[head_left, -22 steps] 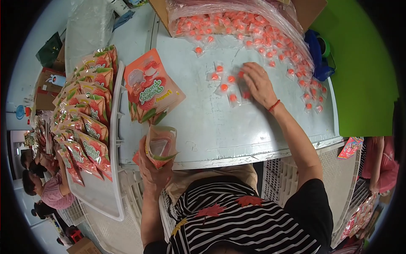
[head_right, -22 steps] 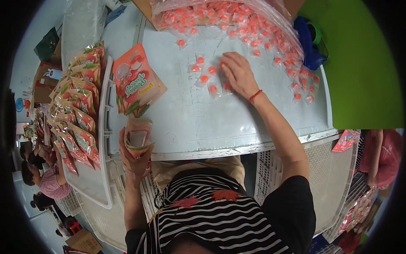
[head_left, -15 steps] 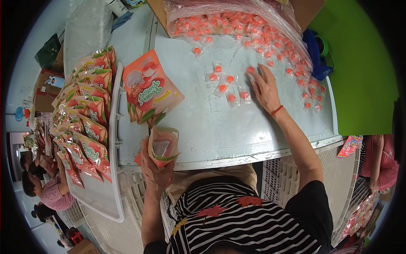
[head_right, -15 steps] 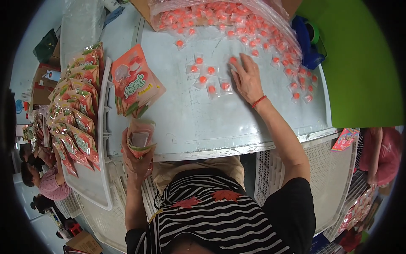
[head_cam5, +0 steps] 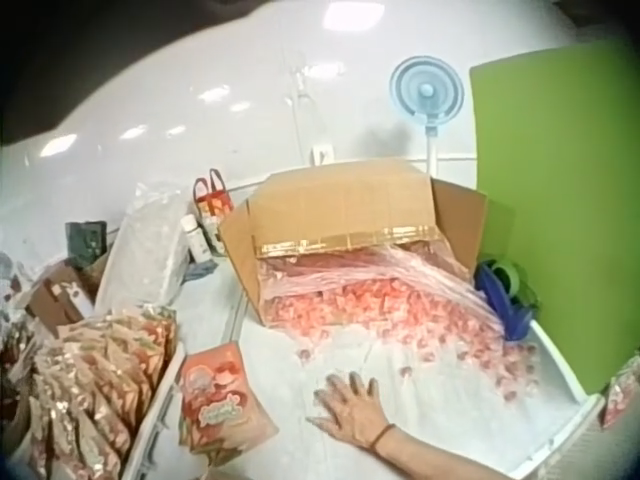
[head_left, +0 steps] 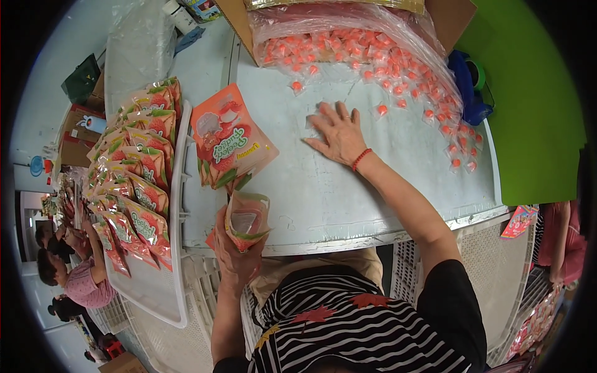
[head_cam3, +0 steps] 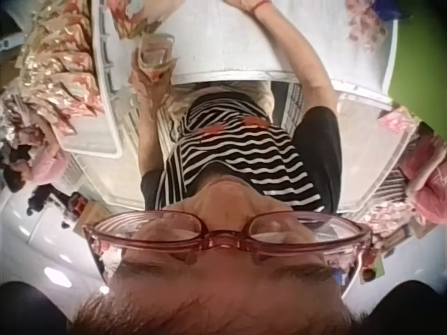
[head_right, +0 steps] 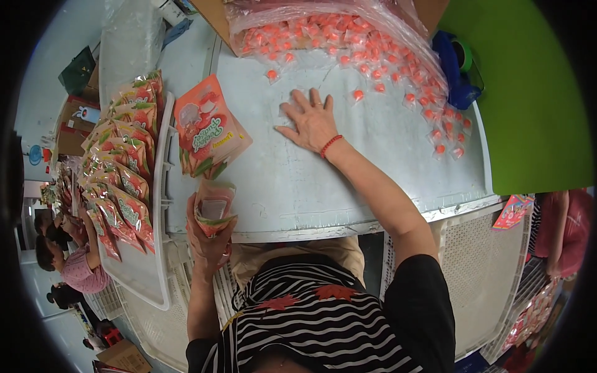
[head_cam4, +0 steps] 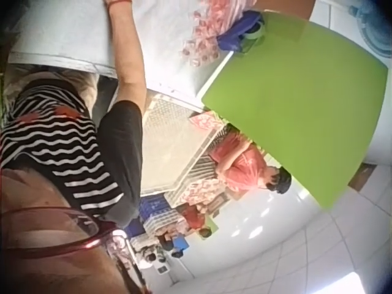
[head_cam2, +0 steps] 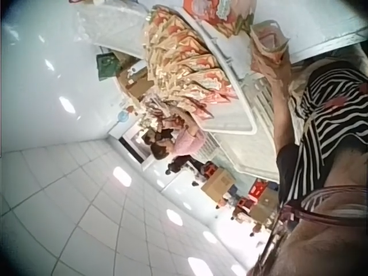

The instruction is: Packing individual gummy candies into branded pouches.

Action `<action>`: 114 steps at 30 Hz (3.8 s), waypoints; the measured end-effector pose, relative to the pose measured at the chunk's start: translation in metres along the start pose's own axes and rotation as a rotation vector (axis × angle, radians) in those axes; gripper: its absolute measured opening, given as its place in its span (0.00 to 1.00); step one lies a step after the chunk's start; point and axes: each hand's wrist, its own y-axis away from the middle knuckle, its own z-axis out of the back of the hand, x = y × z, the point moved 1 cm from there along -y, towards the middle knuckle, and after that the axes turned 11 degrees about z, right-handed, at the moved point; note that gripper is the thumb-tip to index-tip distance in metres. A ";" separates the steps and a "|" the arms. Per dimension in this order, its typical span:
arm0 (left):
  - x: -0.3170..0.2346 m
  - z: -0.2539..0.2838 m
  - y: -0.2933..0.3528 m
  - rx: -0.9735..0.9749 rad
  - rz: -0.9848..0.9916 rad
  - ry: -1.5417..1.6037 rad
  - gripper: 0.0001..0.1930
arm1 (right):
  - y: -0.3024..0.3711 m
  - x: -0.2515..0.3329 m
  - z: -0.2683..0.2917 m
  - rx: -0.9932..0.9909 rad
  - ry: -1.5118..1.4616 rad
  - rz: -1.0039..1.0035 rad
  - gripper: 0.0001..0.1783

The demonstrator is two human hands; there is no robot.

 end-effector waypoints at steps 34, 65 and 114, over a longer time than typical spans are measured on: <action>-0.003 0.007 -0.016 -0.019 0.039 0.053 0.47 | 0.050 -0.098 0.014 -0.219 -0.077 -0.107 0.20; -0.003 0.006 -0.013 -0.015 0.037 0.109 0.46 | 0.072 -0.151 0.051 -0.340 -0.690 -0.545 0.28; 0.010 -0.006 -0.005 0.070 0.065 0.210 0.43 | 0.175 -0.172 0.110 -1.007 -1.178 -0.990 0.20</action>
